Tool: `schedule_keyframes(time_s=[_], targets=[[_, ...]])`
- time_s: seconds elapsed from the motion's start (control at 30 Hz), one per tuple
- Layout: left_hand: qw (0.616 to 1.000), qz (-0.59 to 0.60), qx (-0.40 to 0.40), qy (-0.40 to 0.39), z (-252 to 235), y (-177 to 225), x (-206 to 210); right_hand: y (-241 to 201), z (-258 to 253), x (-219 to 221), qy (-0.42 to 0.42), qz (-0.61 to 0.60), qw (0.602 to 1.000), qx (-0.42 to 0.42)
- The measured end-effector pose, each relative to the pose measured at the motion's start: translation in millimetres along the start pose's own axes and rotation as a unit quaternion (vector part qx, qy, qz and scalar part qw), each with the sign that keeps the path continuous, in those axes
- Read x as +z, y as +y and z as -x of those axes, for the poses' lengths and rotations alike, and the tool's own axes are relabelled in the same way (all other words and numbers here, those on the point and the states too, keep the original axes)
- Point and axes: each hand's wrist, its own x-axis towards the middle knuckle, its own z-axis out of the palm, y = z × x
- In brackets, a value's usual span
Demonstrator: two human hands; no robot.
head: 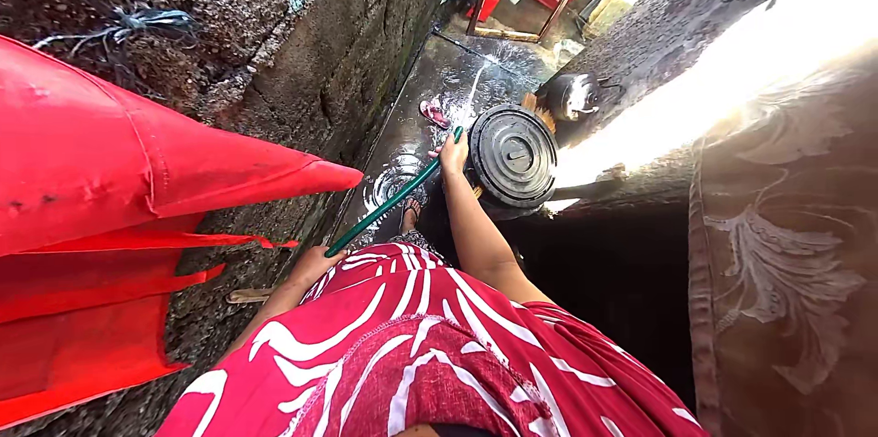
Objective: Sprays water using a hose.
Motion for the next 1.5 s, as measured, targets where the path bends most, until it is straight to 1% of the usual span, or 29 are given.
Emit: schedule_keyframes(time_s=[0.07,0.13,0.23,0.4,0.6,0.77,0.87,1.03,1.17,1.3,1.5], targets=[[1.0,0.0,0.002,0.002,-1,1,1,0,2,-1,0.014,-0.017,1.0,0.007],[1.0,0.001,0.007,0.005,-1,2,1,-1,6,-1,0.048,-0.037,0.998,0.007],[1.0,0.007,0.006,0.006,-2,3,1,-5,14,-1,0.106,-0.085,0.991,-0.014],[1.0,0.019,0.009,0.017,-3,5,1,-17,24,-1,0.16,-0.084,0.981,-0.064],[0.999,0.02,0.015,0.028,-4,5,2,-32,38,-5,0.174,-0.042,0.975,-0.13],[0.998,0.025,0.027,0.046,1,8,1,-39,45,-8,0.212,-0.017,0.958,-0.193],[0.997,0.029,0.037,0.057,3,9,-1,-45,50,-11,0.23,0.002,0.951,-0.209],[0.996,0.019,0.036,0.073,4,10,-1,-51,53,-14,0.228,0.015,0.949,-0.216],[0.995,0.015,0.041,0.09,9,16,-4,-53,51,-16,0.225,0.019,0.936,-0.27],[0.993,0.008,0.054,0.105,11,21,-6,-58,51,-18,0.232,0.005,0.923,-0.306],[0.992,0.004,0.059,0.113,12,20,-5,-58,53,-18,0.236,-0.002,0.922,-0.306]])
